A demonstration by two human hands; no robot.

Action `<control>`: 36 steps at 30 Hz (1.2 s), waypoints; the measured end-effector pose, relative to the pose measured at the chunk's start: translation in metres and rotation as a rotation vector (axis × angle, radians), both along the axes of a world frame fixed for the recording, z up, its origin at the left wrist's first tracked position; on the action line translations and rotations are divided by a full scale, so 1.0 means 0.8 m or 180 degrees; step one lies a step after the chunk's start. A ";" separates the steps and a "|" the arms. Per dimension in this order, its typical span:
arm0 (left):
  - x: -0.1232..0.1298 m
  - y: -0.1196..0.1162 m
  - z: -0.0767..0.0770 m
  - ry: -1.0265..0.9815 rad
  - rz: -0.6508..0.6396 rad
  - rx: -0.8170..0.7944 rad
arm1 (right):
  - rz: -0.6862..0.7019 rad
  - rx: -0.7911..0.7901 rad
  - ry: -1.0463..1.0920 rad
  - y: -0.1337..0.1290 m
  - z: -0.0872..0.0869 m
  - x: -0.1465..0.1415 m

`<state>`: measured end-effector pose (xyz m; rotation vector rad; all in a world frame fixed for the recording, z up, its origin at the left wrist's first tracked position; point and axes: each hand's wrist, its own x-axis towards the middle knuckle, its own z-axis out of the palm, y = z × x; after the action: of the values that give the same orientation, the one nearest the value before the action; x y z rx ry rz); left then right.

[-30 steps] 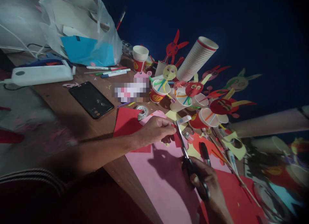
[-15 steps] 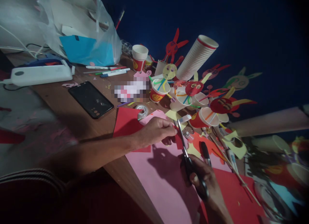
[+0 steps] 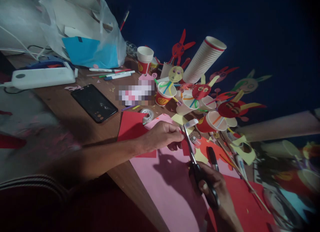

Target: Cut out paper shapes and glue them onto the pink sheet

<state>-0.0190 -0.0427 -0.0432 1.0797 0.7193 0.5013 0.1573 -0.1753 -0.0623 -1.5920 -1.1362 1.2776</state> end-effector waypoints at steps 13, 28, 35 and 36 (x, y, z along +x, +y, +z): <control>-0.003 0.008 0.003 0.0079 -0.0271 -0.0096 | 0.0245 0.0222 0.0176 0.007 0.001 0.012; -0.004 0.009 0.003 0.0072 -0.0372 -0.0275 | 0.0235 0.0112 0.0304 0.001 -0.002 0.017; -0.005 0.012 -0.001 0.0010 -0.0449 -0.0204 | 0.0291 0.0004 0.0419 0.005 -0.002 0.019; -0.005 0.012 -0.001 0.0017 -0.0455 -0.0193 | 0.0286 -0.0005 0.0445 0.005 -0.002 0.019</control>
<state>-0.0233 -0.0332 -0.0444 1.0675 0.6529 0.3523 0.1726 -0.1713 -0.0637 -1.4425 -1.1297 1.4256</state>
